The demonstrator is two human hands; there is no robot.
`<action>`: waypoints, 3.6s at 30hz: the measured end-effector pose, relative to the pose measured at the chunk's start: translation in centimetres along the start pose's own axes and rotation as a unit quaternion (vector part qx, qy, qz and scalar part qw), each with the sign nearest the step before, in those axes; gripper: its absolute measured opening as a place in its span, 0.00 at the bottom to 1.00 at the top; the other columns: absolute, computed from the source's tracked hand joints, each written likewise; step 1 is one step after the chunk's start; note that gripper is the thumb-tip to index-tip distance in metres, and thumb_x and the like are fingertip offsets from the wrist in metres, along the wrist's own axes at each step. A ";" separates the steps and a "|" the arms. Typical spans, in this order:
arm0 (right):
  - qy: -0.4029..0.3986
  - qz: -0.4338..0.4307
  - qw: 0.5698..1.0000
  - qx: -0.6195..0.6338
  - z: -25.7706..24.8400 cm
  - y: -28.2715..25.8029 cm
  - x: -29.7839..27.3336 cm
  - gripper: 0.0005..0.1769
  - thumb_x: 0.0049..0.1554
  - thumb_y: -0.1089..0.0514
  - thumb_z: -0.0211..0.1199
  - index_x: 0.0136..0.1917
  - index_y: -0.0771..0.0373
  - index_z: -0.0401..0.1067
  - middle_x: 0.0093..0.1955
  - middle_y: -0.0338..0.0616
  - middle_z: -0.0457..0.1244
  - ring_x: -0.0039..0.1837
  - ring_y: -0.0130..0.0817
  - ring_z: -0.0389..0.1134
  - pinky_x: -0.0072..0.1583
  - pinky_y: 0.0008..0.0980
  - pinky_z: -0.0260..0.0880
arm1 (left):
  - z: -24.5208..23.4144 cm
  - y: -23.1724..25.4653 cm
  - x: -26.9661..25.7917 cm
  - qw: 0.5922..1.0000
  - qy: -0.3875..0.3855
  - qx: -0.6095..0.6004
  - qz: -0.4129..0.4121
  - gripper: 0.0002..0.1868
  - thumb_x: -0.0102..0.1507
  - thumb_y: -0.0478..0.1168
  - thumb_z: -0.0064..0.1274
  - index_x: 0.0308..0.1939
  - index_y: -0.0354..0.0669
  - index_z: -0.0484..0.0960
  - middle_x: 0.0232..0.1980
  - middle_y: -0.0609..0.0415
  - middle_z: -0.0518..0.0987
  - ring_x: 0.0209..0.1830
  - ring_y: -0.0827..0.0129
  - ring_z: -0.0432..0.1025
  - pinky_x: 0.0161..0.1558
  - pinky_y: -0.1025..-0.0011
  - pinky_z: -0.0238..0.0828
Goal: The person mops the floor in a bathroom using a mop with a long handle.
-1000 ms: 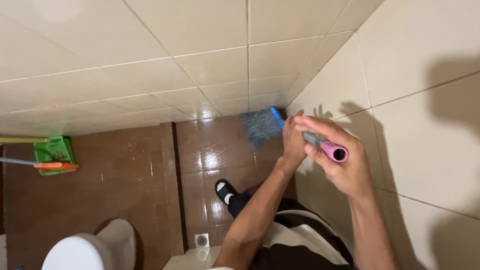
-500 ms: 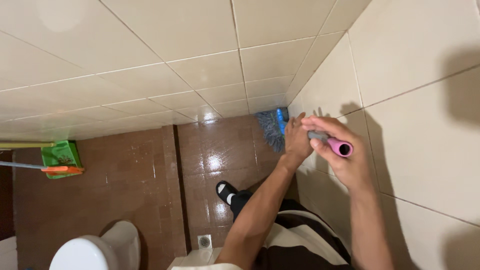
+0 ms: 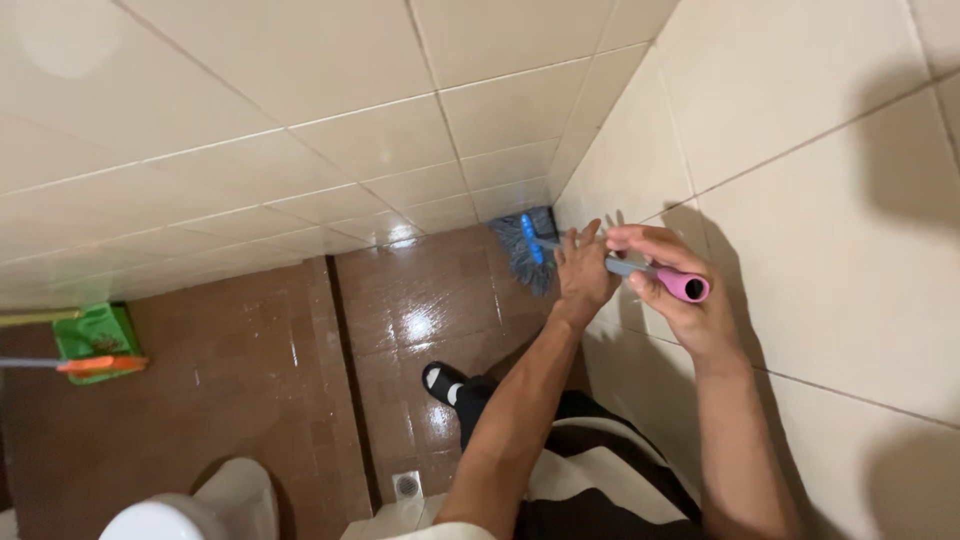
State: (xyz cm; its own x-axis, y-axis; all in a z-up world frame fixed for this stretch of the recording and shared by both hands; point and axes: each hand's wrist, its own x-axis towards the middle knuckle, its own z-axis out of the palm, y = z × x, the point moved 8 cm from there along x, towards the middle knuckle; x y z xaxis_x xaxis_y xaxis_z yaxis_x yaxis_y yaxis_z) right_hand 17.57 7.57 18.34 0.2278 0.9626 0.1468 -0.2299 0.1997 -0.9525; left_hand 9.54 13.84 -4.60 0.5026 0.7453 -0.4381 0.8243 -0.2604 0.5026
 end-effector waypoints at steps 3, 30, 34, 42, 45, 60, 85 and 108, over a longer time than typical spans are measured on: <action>0.024 0.040 0.999 0.011 -0.8 1.1 -0.5 0.21 0.62 0.67 0.63 0.68 0.60 0.71 0.73 0.52 0.63 0.73 0.44 0.66 0.72 0.42 0.66 | -1.1 0.2 -0.3 0.997 0.034 -0.070 0.002 0.19 0.59 0.45 0.59 0.55 0.60 0.82 0.79 0.52 0.59 0.80 0.37 0.44 0.70 0.28 0.41; -0.070 0.104 0.986 0.108 22.1 6.9 7.1 0.52 0.59 0.58 0.66 0.87 0.52 0.39 0.85 0.56 0.50 0.83 0.52 0.54 0.82 0.52 0.46 | -15.0 -22.1 -7.1 0.990 0.088 -0.015 -0.113 0.24 0.52 0.37 0.64 0.51 0.65 0.83 0.78 0.54 0.61 0.80 0.39 0.47 0.74 0.35 0.39; -0.108 0.117 0.979 0.127 27.2 8.4 8.0 0.50 0.60 0.60 0.65 0.87 0.55 0.40 0.84 0.55 0.50 0.83 0.50 0.55 0.81 0.49 0.48 | -17.4 -26.9 -9.5 0.982 0.123 -0.016 -0.141 0.20 0.54 0.39 0.64 0.50 0.64 0.83 0.78 0.53 0.62 0.79 0.39 0.48 0.74 0.34 0.40; -0.187 0.162 0.956 0.157 36.4 10.6 8.4 0.48 0.58 0.62 0.64 0.85 0.58 0.44 0.82 0.54 0.51 0.81 0.48 0.56 0.77 0.46 0.54 | -21.5 -34.5 -15.4 0.961 0.190 -0.051 -0.193 0.19 0.54 0.36 0.61 0.48 0.55 0.82 0.77 0.50 0.64 0.76 0.37 0.52 0.72 0.34 0.43; -0.226 0.173 0.943 0.170 39.8 11.4 8.4 0.48 0.58 0.63 0.64 0.85 0.61 0.46 0.81 0.55 0.54 0.80 0.48 0.57 0.78 0.45 0.54 | -22.3 -37.2 -17.6 0.947 0.222 -0.069 -0.221 0.17 0.55 0.35 0.60 0.47 0.56 0.83 0.75 0.47 0.65 0.75 0.36 0.53 0.71 0.35 0.45; -0.379 0.220 0.884 0.165 50.0 14.6 12.5 0.45 0.55 0.61 0.67 0.82 0.64 0.51 0.77 0.54 0.57 0.76 0.45 0.61 0.75 0.45 0.59 | -26.3 -44.9 -20.2 0.878 0.323 -0.134 -0.327 0.23 0.54 0.33 0.58 0.52 0.60 0.83 0.73 0.51 0.68 0.74 0.41 0.57 0.70 0.43 0.52; -0.592 0.291 0.716 0.229 59.1 19.9 10.7 0.44 0.56 0.66 0.65 0.82 0.62 0.51 0.78 0.59 0.55 0.76 0.48 0.61 0.76 0.45 0.58 | -24.0 -47.8 -27.6 0.673 0.413 -0.245 -0.562 0.29 0.51 0.31 0.64 0.53 0.69 0.84 0.76 0.56 0.64 0.79 0.46 0.50 0.76 0.42 0.38; -0.687 0.277 0.632 0.229 62.5 13.4 -15.0 0.41 0.58 0.63 0.66 0.80 0.64 0.54 0.75 0.60 0.59 0.73 0.50 0.64 0.73 0.47 0.63 | -11.1 -44.1 -51.2 0.570 0.439 -0.278 -0.636 0.28 0.54 0.31 0.61 0.55 0.68 0.82 0.78 0.54 0.60 0.79 0.42 0.48 0.76 0.40 0.38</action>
State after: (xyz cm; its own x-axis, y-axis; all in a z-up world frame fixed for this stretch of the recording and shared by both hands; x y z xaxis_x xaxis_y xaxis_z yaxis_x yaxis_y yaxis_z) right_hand -48.05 7.28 20.04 -0.9713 0.0964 0.2175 -0.2359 -0.5074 -0.8288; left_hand -55.47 -5.99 3.90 -0.9357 0.1969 -0.2926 0.0431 0.8872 0.4593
